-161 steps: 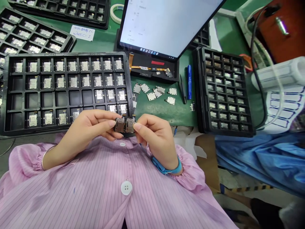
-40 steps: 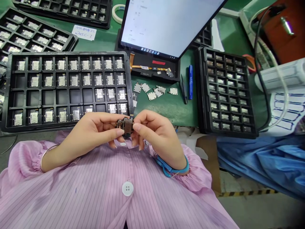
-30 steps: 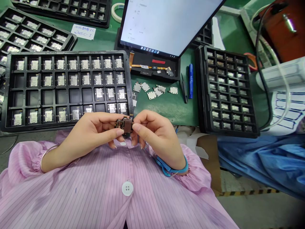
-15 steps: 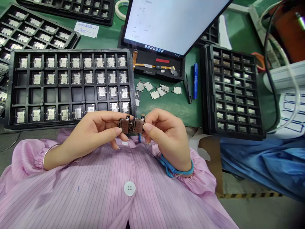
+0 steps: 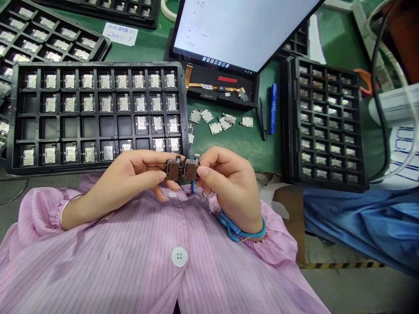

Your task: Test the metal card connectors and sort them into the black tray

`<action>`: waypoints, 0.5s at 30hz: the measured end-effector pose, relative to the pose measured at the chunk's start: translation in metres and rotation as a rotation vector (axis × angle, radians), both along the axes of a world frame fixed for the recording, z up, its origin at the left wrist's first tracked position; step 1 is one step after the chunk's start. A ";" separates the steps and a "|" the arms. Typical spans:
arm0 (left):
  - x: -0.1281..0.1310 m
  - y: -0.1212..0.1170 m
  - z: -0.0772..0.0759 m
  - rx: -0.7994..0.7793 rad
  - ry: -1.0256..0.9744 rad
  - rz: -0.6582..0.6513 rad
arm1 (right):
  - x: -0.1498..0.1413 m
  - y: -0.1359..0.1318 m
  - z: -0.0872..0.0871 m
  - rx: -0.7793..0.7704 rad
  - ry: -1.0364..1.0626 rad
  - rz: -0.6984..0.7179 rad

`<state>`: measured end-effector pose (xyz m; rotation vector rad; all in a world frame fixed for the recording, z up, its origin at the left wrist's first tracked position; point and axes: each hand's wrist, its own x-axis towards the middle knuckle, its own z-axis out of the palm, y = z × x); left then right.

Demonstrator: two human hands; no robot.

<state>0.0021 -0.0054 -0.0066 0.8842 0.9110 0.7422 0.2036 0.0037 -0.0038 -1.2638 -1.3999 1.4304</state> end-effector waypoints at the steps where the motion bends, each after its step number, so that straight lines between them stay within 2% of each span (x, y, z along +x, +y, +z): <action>1: 0.000 0.000 0.000 -0.002 -0.001 -0.001 | 0.000 0.000 -0.001 0.002 0.010 -0.007; 6: -0.001 0.000 0.001 -0.006 -0.019 0.003 | 0.000 -0.001 -0.002 0.029 0.047 -0.010; 15: -0.003 0.000 0.001 0.036 0.009 -0.001 | -0.007 0.003 0.003 0.013 -0.056 0.040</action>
